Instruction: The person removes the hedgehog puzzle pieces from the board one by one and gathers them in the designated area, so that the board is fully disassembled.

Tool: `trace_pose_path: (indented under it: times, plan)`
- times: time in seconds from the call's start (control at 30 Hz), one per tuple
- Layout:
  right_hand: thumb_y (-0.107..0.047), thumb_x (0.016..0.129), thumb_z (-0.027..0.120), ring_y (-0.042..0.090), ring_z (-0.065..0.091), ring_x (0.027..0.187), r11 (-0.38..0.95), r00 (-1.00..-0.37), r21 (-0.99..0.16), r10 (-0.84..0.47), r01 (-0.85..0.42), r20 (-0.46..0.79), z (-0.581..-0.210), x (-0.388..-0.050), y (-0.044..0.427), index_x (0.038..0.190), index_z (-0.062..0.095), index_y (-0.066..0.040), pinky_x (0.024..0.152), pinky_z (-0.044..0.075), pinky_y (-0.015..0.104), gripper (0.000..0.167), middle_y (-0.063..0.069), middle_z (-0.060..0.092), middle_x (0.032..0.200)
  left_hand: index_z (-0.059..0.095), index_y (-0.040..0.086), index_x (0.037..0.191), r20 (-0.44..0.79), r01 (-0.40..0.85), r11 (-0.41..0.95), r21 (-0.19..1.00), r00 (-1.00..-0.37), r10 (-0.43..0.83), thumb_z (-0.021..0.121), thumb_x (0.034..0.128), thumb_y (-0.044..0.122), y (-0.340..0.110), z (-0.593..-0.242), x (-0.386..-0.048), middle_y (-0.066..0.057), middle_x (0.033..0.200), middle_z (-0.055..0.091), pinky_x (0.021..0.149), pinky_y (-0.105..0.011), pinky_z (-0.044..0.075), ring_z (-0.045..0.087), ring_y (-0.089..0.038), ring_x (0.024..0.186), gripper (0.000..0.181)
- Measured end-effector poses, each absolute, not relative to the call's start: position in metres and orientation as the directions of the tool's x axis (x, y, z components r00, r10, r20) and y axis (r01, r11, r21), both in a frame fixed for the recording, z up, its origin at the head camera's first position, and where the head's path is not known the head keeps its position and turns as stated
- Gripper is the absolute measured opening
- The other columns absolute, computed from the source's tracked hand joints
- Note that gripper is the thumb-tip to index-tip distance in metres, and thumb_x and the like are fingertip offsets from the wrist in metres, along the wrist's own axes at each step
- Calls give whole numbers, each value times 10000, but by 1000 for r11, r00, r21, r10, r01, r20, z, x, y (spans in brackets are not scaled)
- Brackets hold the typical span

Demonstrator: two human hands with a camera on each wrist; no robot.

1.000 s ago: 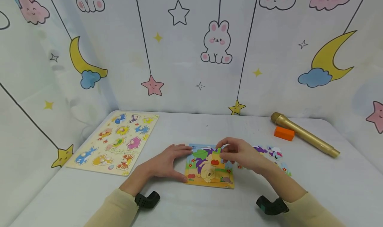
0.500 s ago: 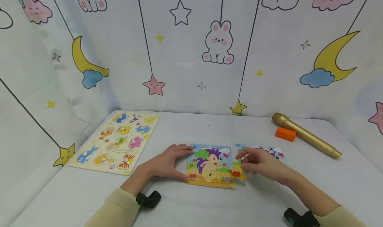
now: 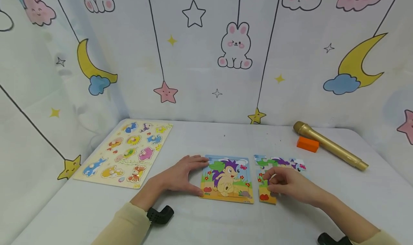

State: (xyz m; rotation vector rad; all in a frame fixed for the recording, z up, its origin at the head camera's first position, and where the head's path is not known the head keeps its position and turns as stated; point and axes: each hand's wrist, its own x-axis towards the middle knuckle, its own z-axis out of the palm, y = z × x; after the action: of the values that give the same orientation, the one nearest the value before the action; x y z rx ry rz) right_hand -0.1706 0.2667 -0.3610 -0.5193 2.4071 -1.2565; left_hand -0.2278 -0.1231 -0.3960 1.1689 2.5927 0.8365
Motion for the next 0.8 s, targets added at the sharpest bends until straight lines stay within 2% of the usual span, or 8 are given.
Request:
trace_pose_path:
  times: [0.23, 0.57, 0.8]
  plan:
    - [-128, 957, 701, 209, 617, 776, 565, -862, -804, -486, -184, -144, -363, -170, 268, 1139, 619, -20, 650, 528, 241, 227, 52, 653, 899, 482, 136, 1513, 43, 623, 560, 546, -689, 724, 822, 765, 541, -123, -398, -229, 19, 1591, 378, 1230, -440, 64, 197, -207, 1513, 917]
    - [-123, 924, 738, 139, 555, 814, 635, -876, -711, -479, -304, -53, -365, -167, 265, 1073, 662, -70, 686, 522, 225, 176, -15, 587, 889, 489, 129, 1508, 48, 627, 551, 551, -683, 729, 826, 767, 532, -123, -399, -229, 18, 1588, 383, 1230, -451, 61, 202, -216, 1512, 909]
    - [-145, 906, 763, 133, 559, 826, 648, -883, -698, -467, -304, -49, -366, -166, 265, 1057, 664, -86, 701, 525, 225, 190, -23, 592, 893, 494, 117, 1503, 59, 633, 545, 550, -680, 731, 836, 762, 523, -124, -399, -229, 8, 1585, 389, 1228, -468, 71, 216, -220, 1508, 911]
